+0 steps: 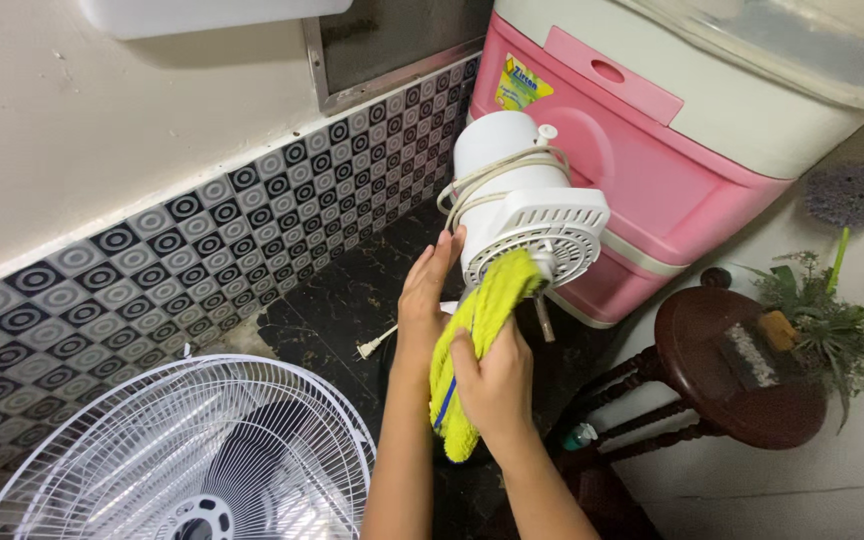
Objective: The person wipes the exterior of a white electric fan motor housing with a yellow microfiber cloth. They rotate the fan head to access different sides and continue wiping the surface. The fan remains assembled throughout the clip.
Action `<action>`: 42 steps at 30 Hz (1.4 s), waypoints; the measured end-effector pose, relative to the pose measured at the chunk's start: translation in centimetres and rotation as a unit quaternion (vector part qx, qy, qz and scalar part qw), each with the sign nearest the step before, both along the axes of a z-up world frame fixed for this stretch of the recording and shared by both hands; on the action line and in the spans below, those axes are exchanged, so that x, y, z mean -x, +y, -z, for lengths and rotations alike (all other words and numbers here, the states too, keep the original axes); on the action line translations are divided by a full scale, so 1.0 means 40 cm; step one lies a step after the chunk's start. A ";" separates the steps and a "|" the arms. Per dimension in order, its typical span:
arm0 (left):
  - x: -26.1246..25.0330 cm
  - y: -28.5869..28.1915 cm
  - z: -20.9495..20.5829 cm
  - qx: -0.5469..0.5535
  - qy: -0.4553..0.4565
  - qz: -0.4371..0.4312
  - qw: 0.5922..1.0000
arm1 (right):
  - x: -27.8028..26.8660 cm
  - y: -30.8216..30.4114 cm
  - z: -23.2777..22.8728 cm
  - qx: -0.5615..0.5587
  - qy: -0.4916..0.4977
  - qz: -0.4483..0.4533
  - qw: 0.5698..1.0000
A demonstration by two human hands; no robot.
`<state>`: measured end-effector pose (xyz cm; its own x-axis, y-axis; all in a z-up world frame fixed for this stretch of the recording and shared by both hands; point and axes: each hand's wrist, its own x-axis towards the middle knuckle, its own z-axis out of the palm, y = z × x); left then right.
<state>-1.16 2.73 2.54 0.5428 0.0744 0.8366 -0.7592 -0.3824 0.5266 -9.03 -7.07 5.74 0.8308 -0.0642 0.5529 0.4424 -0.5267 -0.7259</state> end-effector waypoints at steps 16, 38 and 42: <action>0.265 0.111 -0.050 0.060 0.303 0.275 0.910 | 0.113 -0.131 0.025 -0.210 0.052 -0.250 0.944; 0.364 0.054 -0.153 0.050 0.239 0.249 0.937 | 0.098 -0.222 -0.030 -0.004 -0.055 -0.186 0.981; 0.323 0.051 -0.144 0.095 0.233 0.253 0.934 | 0.086 -0.192 -0.166 0.126 -0.161 -0.124 0.971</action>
<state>-14.07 4.76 8.32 0.8507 -0.1679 0.4982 -0.4884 0.0980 0.8671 -12.49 -14.77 12.36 0.5843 0.2870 0.7591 0.7615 -0.5171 -0.3907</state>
